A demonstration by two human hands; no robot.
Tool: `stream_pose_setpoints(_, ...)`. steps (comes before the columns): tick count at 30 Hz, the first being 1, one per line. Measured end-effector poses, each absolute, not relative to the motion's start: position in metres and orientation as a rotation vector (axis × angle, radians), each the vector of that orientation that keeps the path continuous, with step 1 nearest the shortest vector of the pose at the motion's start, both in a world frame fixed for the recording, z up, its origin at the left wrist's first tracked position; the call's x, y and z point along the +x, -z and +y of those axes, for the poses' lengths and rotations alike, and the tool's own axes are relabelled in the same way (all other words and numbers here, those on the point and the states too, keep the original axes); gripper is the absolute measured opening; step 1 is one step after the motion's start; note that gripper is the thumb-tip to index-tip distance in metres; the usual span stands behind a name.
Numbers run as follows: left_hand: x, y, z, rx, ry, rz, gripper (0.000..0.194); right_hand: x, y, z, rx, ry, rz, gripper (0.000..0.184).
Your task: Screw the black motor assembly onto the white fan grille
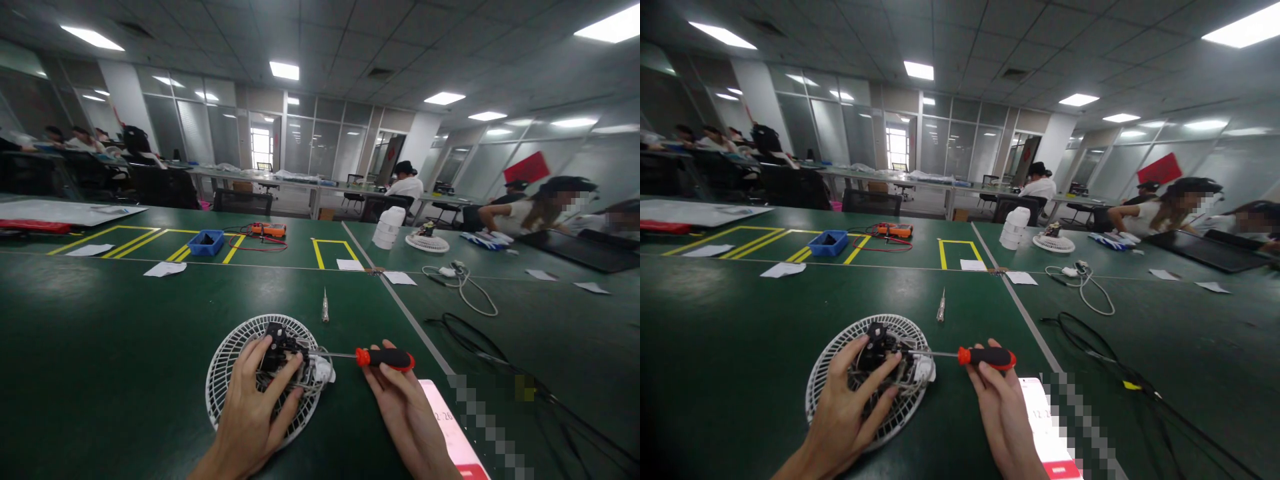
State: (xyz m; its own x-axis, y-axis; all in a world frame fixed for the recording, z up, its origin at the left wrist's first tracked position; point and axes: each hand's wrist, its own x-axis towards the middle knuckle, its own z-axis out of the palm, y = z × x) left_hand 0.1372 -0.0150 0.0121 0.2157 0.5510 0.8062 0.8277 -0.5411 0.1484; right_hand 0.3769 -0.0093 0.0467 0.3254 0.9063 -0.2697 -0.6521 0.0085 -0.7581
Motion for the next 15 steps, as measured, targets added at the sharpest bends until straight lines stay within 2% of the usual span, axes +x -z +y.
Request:
stream_pose_setpoints(9,0.1381,-0.0135,-0.0146,-2.184,1.237,-1.307,0.041,0.3766,-0.0433,-0.0104,-0.958,-1.247,-0.34,0.071)
stream_pose_setpoints(15,0.1377,-0.0128,-0.0146,-2.182,1.267,-1.304,0.04,0.375,-0.039,-0.0088,-0.921,-1.271,-0.298,0.062)
